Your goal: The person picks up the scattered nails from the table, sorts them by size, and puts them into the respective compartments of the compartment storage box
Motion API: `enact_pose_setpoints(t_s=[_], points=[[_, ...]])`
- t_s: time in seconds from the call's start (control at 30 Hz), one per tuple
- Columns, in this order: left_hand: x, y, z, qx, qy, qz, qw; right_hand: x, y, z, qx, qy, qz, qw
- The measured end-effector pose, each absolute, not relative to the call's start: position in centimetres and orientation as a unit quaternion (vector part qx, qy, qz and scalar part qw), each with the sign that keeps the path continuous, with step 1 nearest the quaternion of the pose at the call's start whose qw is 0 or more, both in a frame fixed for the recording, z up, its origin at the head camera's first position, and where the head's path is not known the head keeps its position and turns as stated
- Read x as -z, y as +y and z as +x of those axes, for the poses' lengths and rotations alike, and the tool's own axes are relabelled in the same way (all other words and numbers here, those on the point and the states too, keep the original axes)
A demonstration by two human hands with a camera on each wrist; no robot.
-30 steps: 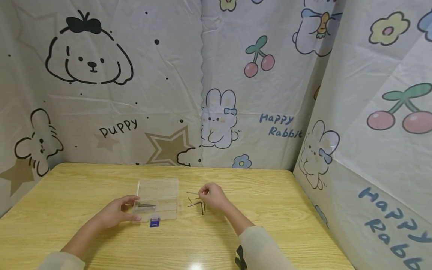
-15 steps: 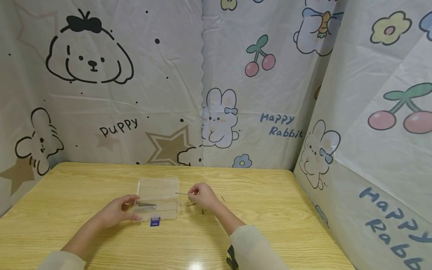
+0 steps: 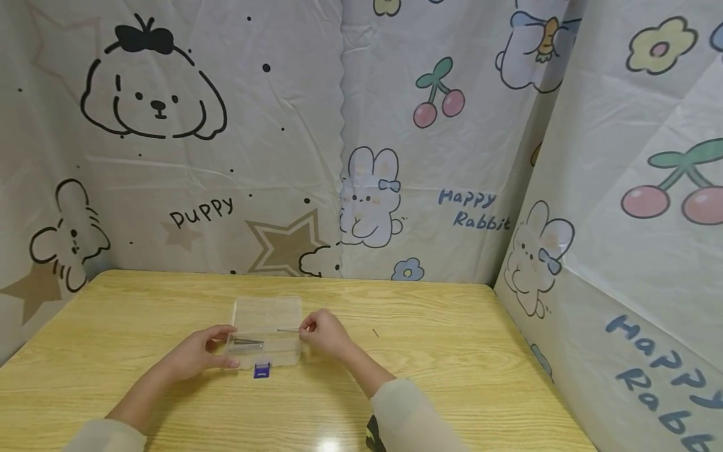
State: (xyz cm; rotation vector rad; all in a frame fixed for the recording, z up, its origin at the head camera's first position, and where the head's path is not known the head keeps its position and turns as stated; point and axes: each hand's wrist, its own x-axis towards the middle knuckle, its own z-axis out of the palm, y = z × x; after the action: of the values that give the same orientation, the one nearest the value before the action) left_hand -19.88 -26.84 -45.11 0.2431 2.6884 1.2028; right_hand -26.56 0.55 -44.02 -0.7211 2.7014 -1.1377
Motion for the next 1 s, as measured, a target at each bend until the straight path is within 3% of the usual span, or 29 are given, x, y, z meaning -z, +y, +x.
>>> enact_pose_setpoints(t_s=[0.53,1.0], points=[[44.8,-26.7,-19.7,-0.404,0.906,0.078,0.096,44.7,-1.0,-26.0,0.368,0.896,-0.231,0.087],[45.0,-26.7,-19.8,-0.4,0.908,0.076,0.095,45.0,-1.6,-25.9,0.351,0.903,-0.238,0.074]])
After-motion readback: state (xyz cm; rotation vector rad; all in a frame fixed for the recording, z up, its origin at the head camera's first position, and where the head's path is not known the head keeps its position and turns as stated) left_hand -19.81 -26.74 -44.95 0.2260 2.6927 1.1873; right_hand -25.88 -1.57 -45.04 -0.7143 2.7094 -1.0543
